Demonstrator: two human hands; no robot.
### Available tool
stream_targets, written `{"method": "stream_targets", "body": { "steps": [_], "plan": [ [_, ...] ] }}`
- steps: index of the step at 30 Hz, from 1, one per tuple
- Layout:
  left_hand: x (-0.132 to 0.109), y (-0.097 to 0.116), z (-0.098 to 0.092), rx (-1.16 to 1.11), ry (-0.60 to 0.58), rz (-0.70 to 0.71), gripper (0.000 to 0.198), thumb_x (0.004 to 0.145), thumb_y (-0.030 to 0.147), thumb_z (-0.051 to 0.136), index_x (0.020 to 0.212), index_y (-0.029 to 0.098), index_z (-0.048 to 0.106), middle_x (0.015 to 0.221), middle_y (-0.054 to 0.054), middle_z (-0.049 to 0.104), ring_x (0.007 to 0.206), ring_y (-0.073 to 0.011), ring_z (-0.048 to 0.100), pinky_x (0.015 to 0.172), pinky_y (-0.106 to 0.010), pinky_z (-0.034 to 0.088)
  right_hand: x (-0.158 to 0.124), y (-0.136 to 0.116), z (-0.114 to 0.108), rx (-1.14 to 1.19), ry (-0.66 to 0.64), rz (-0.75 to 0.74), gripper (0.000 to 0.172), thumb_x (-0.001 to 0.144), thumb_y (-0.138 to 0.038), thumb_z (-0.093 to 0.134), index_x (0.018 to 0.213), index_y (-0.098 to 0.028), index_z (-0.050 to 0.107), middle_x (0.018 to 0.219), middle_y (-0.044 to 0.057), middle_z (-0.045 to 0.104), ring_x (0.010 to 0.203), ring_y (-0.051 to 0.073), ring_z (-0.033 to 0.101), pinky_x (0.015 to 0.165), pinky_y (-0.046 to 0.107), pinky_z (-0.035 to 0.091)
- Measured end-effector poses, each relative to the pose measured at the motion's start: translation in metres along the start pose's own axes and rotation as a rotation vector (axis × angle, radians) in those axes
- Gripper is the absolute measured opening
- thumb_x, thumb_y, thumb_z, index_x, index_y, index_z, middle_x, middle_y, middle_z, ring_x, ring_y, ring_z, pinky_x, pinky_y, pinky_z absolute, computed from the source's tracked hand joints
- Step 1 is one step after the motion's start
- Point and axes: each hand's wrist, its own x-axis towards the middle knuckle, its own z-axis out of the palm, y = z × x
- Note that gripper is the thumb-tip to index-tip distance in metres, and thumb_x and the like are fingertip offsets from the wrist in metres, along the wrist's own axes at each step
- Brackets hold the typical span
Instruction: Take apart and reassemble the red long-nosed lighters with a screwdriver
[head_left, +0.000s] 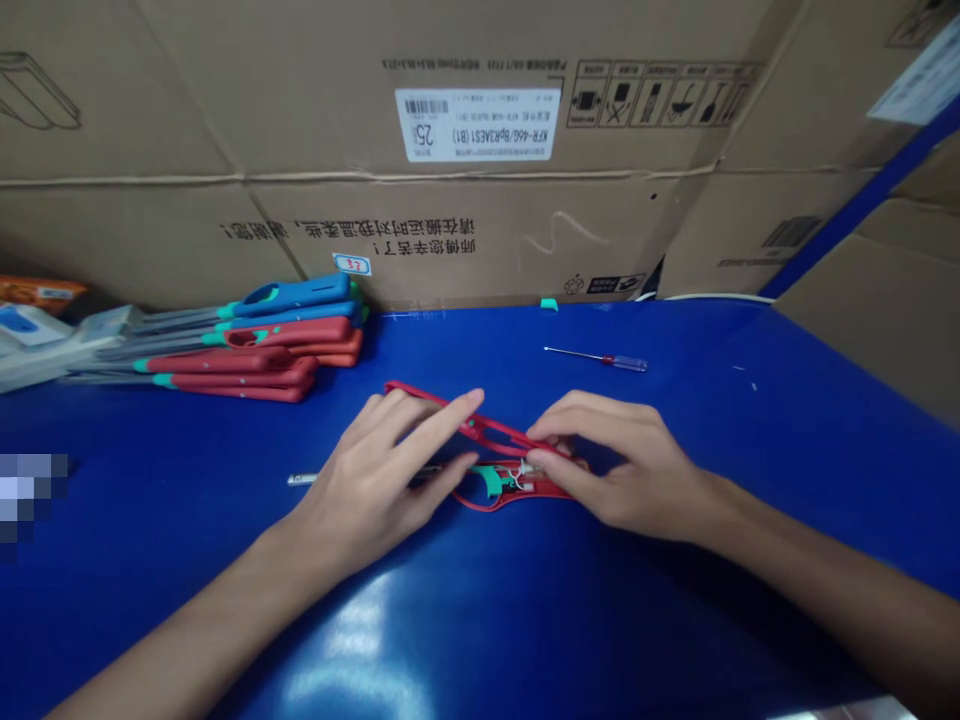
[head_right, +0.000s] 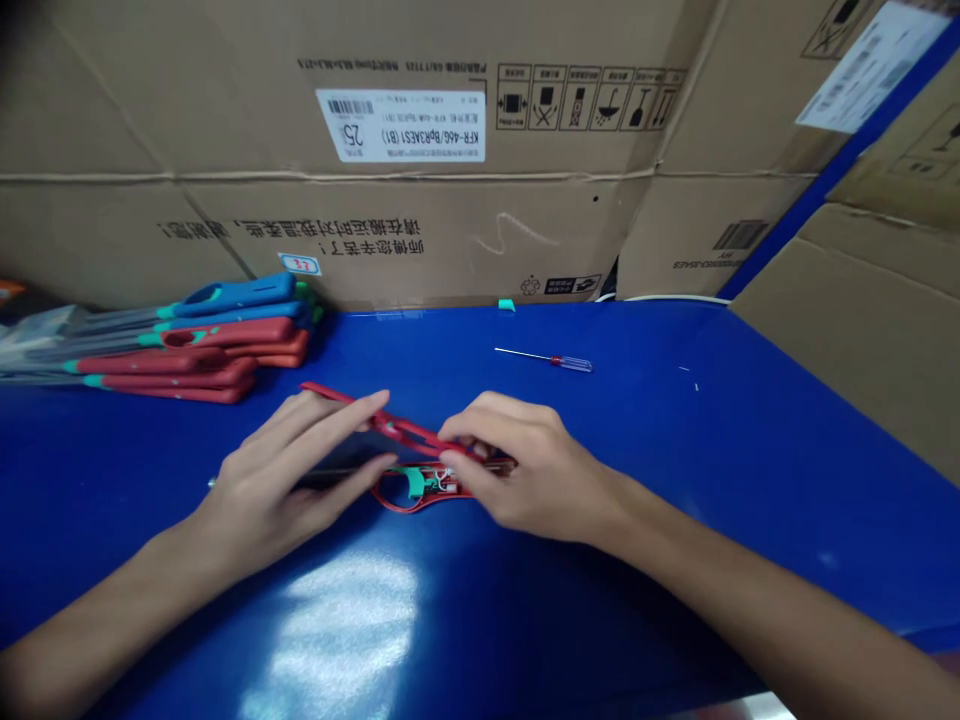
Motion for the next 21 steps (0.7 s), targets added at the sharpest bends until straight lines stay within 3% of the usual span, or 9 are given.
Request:
{"method": "stream_targets", "body": {
  "steps": [4, 7, 10, 12, 16, 19, 21],
  "plan": [
    [0.001, 0.007, 0.000, 0.058, 0.029, 0.080, 0.044, 0.086, 0.018, 0.066, 0.128, 0.019, 0.050, 0.094, -0.008, 0.065, 0.082, -0.0204, 0.061, 0.072, -0.036, 0.049, -0.002, -0.018, 0.003, 0.137, -0.017, -0.002, 0.011, 0.085, -0.014, 0.065, 0.096, -0.013, 0.064, 0.078, 0.002, 0.064, 0.063, 0.009, 0.056, 0.059, 0.021, 0.048],
    [0.003, 0.012, -0.006, 0.024, 0.096, 0.069, 0.044, 0.084, 0.017, 0.067, 0.125, 0.018, 0.051, 0.094, -0.007, 0.067, 0.081, -0.0200, 0.064, 0.072, -0.034, 0.051, -0.001, -0.018, -0.002, 0.208, -0.073, -0.100, 0.039, 0.078, -0.024, 0.076, 0.112, -0.012, 0.059, 0.092, 0.005, 0.066, 0.078, 0.012, 0.061, 0.071, 0.024, 0.052],
    [0.003, 0.019, -0.013, -0.059, 0.204, -0.056, 0.044, 0.083, 0.025, 0.066, 0.124, 0.021, 0.051, 0.095, -0.005, 0.068, 0.080, -0.0189, 0.067, 0.070, -0.031, 0.055, 0.003, -0.008, -0.004, 0.095, -0.036, -0.230, 0.060, 0.073, -0.028, 0.080, 0.123, -0.011, 0.053, 0.109, 0.012, 0.064, 0.102, 0.021, 0.059, 0.089, 0.034, 0.051],
    [0.001, 0.023, -0.016, -0.096, 0.220, -0.160, 0.042, 0.081, 0.031, 0.066, 0.121, 0.023, 0.054, 0.098, -0.004, 0.069, 0.079, -0.0185, 0.069, 0.067, -0.028, 0.056, 0.004, -0.002, -0.004, -0.042, 0.012, -0.246, 0.056, 0.076, -0.026, 0.077, 0.125, -0.011, 0.052, 0.117, 0.016, 0.061, 0.111, 0.024, 0.055, 0.096, 0.040, 0.047],
    [-0.002, 0.027, -0.017, -0.274, 0.111, -0.243, 0.044, 0.074, 0.030, 0.069, 0.115, 0.024, 0.056, 0.095, -0.001, 0.071, 0.075, -0.0167, 0.070, 0.060, -0.022, 0.056, 0.004, 0.003, -0.004, -0.206, 0.089, -0.224, 0.042, 0.083, -0.021, 0.069, 0.121, -0.011, 0.056, 0.122, 0.018, 0.057, 0.115, 0.025, 0.052, 0.099, 0.044, 0.044],
    [0.000, 0.026, -0.016, -0.488, 0.021, -0.283, 0.043, 0.071, 0.023, 0.072, 0.111, 0.024, 0.057, 0.096, 0.000, 0.071, 0.078, -0.0154, 0.070, 0.065, -0.020, 0.057, 0.003, 0.002, -0.007, -0.116, -0.046, -0.211, 0.027, 0.084, -0.020, 0.068, 0.109, -0.013, 0.062, 0.104, 0.012, 0.064, 0.096, 0.020, 0.059, 0.084, 0.035, 0.051],
    [0.003, 0.022, -0.017, -0.635, -0.020, -0.331, 0.043, 0.069, 0.021, 0.074, 0.110, 0.024, 0.059, 0.100, 0.000, 0.071, 0.082, -0.0158, 0.070, 0.071, -0.021, 0.058, 0.003, 0.002, -0.012, -0.025, -0.138, -0.140, 0.026, 0.082, -0.023, 0.070, 0.105, -0.013, 0.064, 0.095, 0.008, 0.065, 0.083, 0.016, 0.060, 0.073, 0.030, 0.051]
  ]
}}
